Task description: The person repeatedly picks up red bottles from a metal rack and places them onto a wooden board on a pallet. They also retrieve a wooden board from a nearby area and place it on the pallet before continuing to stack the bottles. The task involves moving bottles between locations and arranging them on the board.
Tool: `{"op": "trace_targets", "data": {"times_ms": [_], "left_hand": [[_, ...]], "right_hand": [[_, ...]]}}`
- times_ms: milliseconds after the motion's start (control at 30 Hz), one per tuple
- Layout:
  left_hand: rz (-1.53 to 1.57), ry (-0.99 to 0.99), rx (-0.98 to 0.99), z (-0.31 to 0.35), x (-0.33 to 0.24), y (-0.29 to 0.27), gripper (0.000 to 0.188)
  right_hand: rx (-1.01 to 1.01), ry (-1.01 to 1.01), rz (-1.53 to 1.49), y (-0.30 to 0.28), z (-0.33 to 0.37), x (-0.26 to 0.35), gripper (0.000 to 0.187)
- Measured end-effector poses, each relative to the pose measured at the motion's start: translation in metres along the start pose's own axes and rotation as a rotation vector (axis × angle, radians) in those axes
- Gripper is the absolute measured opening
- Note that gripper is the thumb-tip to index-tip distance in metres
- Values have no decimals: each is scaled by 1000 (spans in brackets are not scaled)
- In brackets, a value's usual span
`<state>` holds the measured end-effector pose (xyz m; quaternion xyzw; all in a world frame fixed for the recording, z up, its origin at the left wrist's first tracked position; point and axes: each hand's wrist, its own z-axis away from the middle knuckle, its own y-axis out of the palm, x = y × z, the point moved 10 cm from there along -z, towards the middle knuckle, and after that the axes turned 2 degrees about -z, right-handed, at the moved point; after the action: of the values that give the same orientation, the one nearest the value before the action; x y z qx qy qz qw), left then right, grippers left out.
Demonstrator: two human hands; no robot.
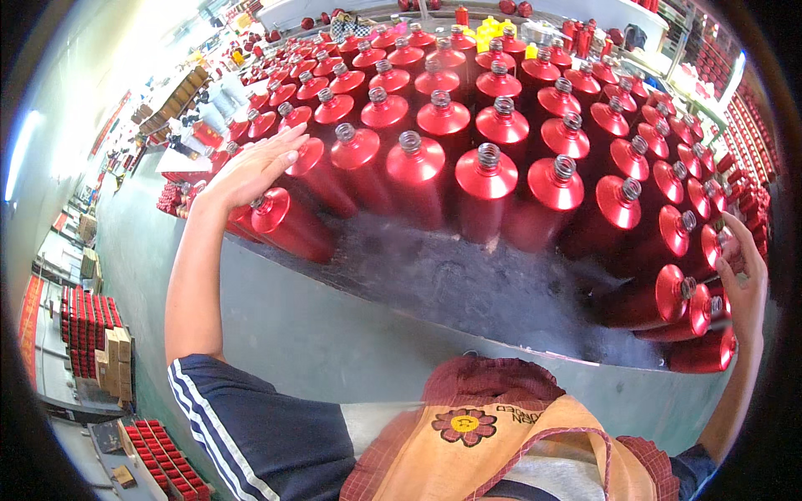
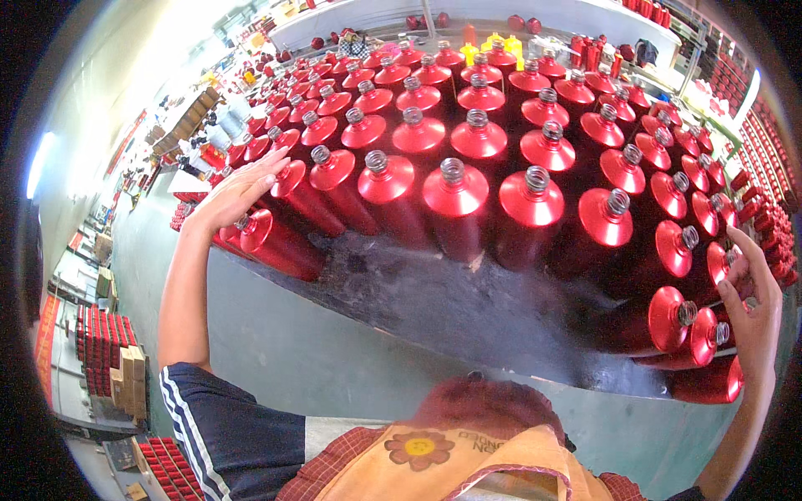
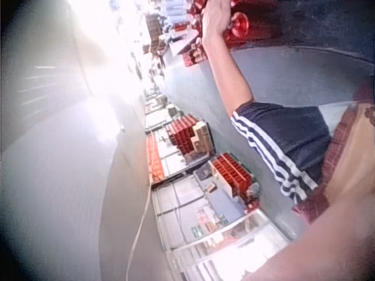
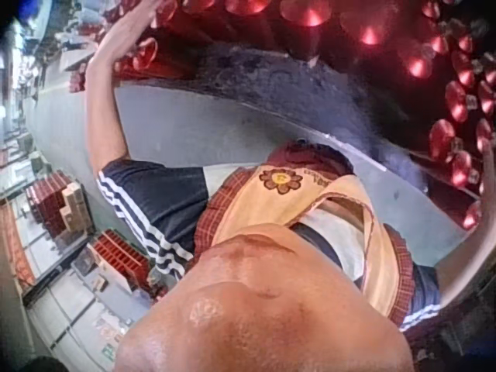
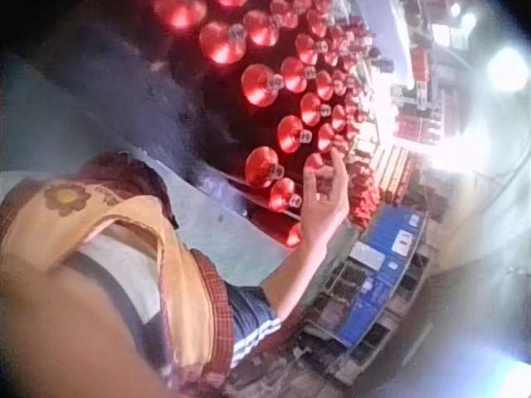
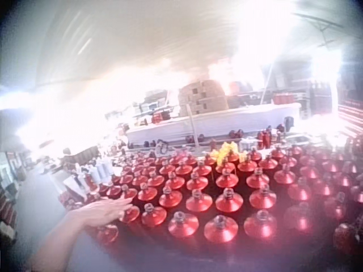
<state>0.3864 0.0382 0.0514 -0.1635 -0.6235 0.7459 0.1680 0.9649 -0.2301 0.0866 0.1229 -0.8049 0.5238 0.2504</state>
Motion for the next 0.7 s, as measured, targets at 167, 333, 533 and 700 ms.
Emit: {"op": "trace_targets", "data": {"times_ms": [167,333,533,700], "left_hand": [[-155,393,-380,1,-108,-34,59],[-334,583,-202,-17,-187,14,55],[-286,508,-94,-14,-194,12,66],[-352,698,-342,-9,-279,-17,75]], "right_hand": [[-78,-33,6,-23,28,4,59],[-33,-4,1,-28,57,-7,58],[-111,94,-54,-49,96,-43,54],[-119,126,-77,-64,120,-56,52]]}}
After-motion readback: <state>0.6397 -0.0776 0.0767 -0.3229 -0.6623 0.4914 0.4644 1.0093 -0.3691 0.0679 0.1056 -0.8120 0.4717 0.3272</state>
